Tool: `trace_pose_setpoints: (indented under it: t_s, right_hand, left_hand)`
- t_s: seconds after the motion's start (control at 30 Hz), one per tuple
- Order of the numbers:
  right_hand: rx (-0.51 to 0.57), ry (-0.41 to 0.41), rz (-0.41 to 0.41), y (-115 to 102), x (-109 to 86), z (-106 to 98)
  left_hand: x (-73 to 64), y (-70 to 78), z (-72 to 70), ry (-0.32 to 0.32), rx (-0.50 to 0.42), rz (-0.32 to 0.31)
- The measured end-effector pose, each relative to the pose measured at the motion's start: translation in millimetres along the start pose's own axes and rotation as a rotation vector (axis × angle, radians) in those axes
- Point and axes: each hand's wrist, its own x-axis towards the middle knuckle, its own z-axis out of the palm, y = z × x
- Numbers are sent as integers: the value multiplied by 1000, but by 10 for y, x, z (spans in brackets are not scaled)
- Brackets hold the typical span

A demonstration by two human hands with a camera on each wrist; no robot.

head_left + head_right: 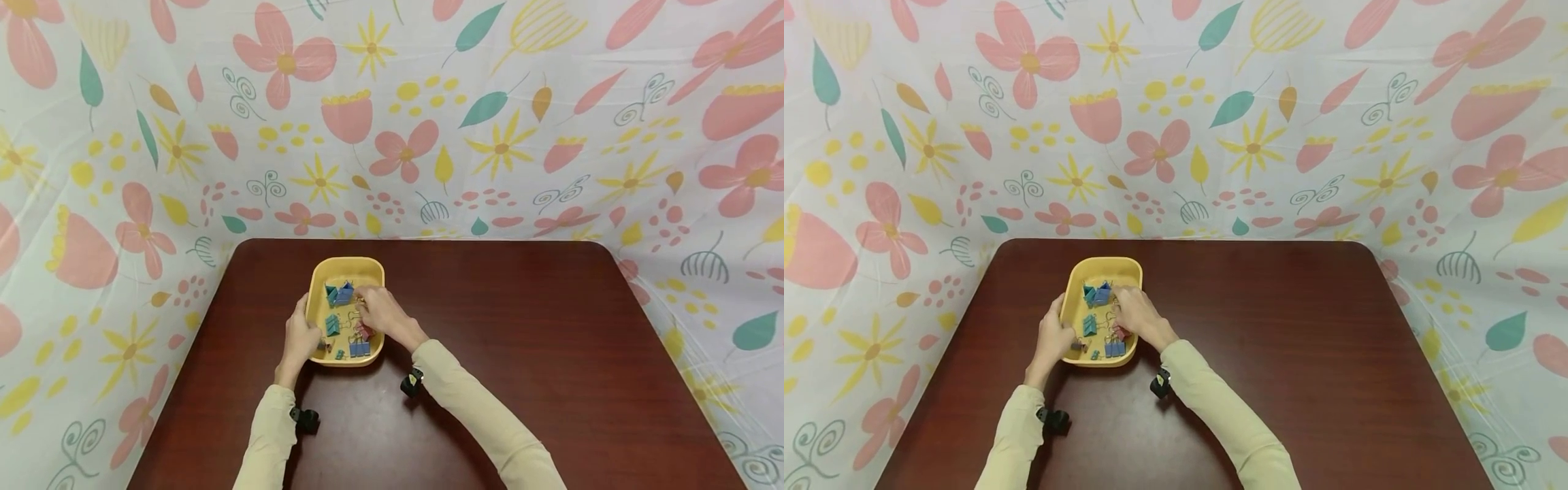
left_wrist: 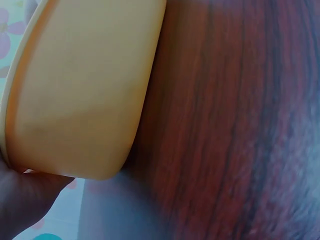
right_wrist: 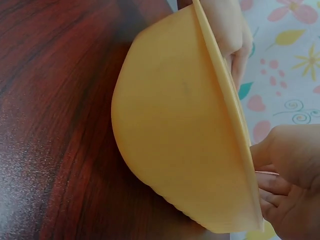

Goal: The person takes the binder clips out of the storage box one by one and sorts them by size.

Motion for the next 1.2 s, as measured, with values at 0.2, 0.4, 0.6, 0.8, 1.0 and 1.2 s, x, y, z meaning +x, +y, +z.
trace_pose_setpoints:
  t_s: [0.2,0.4,0.6,0.8,1.0,1.2]
  right_hand:
    - [11,-21,-1,36,25,-12]
    - [45,-40,-4,70,39,-46]
    - [113,-36,-13,104,49,-62]
    - [166,-9,-27,146,53,-85]
    - [250,17,-7,173,36,-163]
    - [357,114,65,180,39,-242]
  left_hand:
    - [-6,-31,18,40,-55,-28]
    - [-3,-32,27,47,-188,-76]
    - [-2,-35,32,54,-241,-106]
    - [-7,-28,27,45,-271,-123]
    - [-11,-18,39,46,-263,-128]
    - [-34,-3,24,59,-261,-127]
